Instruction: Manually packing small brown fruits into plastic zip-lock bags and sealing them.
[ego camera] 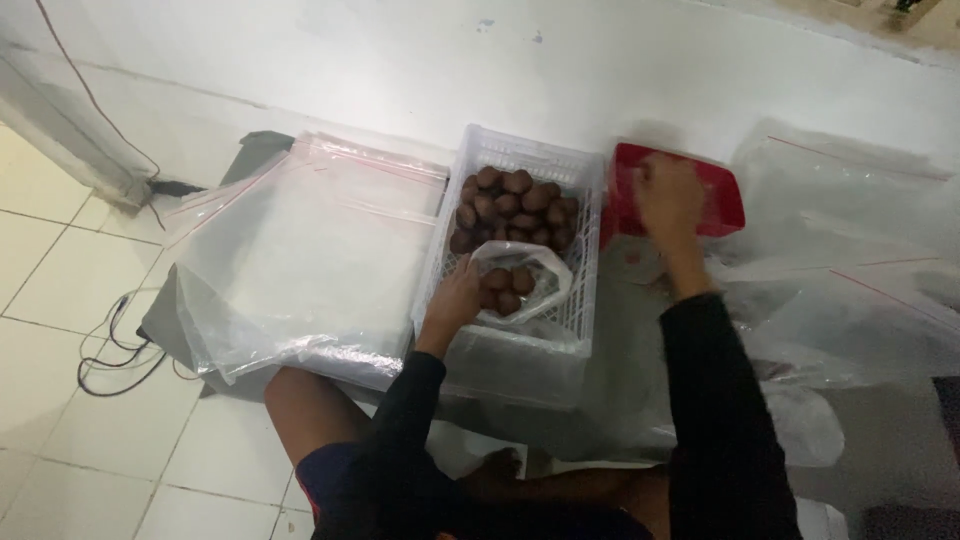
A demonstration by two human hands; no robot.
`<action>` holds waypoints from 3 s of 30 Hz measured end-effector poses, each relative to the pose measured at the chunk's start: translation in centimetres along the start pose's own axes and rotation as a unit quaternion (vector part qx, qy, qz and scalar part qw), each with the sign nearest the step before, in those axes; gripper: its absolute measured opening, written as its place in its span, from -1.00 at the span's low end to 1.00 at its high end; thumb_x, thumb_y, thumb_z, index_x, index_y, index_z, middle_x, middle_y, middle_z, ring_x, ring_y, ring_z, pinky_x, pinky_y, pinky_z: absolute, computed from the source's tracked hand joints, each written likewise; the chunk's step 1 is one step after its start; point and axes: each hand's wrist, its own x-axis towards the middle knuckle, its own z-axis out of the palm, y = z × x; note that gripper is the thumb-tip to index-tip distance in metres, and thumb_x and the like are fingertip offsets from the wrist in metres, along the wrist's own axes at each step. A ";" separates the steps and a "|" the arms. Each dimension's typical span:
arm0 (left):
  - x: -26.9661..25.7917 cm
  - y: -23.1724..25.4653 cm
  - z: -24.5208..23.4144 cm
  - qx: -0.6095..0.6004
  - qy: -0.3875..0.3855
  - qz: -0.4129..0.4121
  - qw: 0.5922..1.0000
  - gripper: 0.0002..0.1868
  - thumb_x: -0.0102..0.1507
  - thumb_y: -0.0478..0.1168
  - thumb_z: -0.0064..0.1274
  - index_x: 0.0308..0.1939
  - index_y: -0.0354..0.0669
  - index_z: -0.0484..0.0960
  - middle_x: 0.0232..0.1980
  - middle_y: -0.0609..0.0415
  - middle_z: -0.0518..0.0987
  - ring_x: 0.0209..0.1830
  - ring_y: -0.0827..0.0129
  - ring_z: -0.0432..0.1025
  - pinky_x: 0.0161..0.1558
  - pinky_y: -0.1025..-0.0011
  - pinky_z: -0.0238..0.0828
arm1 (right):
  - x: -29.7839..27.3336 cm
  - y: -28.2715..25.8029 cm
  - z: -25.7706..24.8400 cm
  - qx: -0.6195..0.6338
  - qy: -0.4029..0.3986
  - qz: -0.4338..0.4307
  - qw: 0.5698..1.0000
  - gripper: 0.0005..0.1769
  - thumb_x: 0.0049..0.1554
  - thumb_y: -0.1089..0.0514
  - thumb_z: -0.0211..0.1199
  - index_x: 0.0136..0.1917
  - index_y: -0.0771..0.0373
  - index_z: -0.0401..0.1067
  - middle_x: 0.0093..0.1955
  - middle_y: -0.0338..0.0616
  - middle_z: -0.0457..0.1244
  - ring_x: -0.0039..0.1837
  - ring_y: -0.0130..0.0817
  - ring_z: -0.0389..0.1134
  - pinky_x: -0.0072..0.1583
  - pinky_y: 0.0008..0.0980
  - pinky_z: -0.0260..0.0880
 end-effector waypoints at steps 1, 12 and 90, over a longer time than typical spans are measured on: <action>-0.3 0.5 -0.6 0.000 0.001 0.000 1.000 -0.41 0.28 -0.45 -0.10 0.40 -0.51 0.22 0.47 -0.45 0.17 0.10 -0.19 0.53 0.06 0.05 0.58 | 0.5 2.3 0.9 0.000 0.001 -0.001 1.000 -0.69 0.32 -0.13 0.20 0.14 0.06 0.57 -0.13 0.02 0.35 -0.03 0.01 0.48 -0.09 -0.10 0.51; -0.2 -0.2 0.2 -0.026 -0.004 -0.011 1.000 -0.37 0.35 -0.33 -0.16 0.49 -0.50 0.13 0.53 -0.48 0.10 0.39 -0.29 0.28 0.35 -0.04 0.31 | 2.9 9.9 2.4 -0.100 -0.134 0.029 0.986 -0.66 0.09 0.08 0.23 0.05 0.32 0.57 -0.02 0.17 0.38 0.13 0.36 0.37 0.02 0.22 0.46; -2.5 3.6 -2.6 0.073 0.080 -0.160 0.981 -0.35 0.31 -0.29 0.06 0.47 -0.18 0.21 0.28 -0.23 0.40 -0.02 -0.05 0.58 -0.06 0.04 0.66 | -10.2 -8.6 7.4 0.142 -0.226 -0.098 0.959 -0.73 0.22 0.19 0.14 -0.17 0.48 0.45 -0.37 0.13 0.31 -0.31 -0.05 0.36 -0.28 -0.17 0.32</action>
